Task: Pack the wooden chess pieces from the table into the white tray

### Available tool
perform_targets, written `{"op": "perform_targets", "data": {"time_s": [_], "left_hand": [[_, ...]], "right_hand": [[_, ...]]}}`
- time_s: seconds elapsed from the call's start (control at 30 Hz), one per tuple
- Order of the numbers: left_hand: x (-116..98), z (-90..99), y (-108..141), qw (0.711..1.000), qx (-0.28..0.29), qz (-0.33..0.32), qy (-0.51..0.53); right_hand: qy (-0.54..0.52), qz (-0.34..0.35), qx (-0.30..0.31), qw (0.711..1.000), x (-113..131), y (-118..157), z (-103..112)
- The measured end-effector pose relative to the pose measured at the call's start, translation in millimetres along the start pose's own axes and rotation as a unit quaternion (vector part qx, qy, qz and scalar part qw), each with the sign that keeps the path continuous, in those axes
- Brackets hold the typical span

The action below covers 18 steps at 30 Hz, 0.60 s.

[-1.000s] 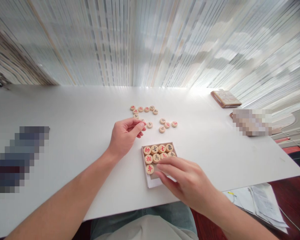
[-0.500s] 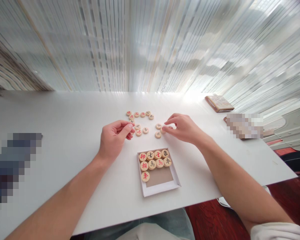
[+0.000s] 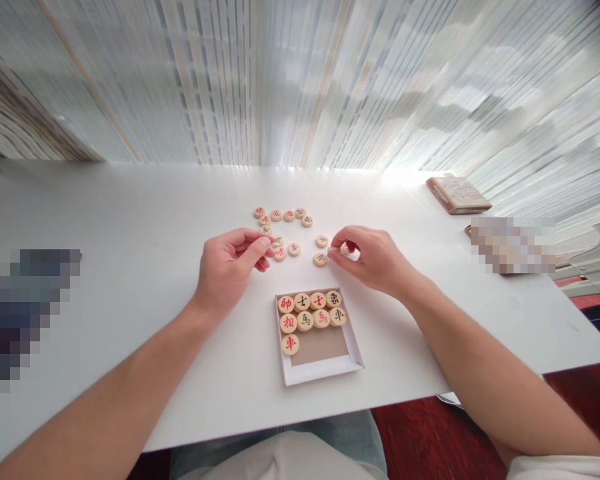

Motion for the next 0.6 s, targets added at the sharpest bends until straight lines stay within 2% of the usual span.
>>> {"op": "perform_targets", "data": {"time_s": [0.17, 0.27, 0.4, 0.6], "left_hand": [[0, -1.7, 2, 1.0, 0.002, 0.0, 0.007], [0, -3.1, 4, 1.0, 0.006, 0.002, 0.01], [4, -6.6, 6, 0.998, 0.028, 0.034, 0.033], [4, -16.5, 12, 0.994, 0.079, 0.07, 0.024]], "right_hand": [[-0.069, -0.008, -0.074, 0.995, 11, 2, 12], [-0.186, -0.055, -0.057, 0.979, 14, 2, 10], [-0.384, -0.144, 0.026, 0.912, 19, 5, -7], [-0.538, -0.206, 0.072, 0.814, 27, 10, -16]]}}
Point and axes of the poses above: each hand's wrist, its own y-axis away from the middle knuckle, its own z-axis out of the back of the hand, x = y × z, the point moved 6 cm from there along -y, towards the middle knuckle, and after that the axes turned 15 degrees about y, right-handed, at the moved point
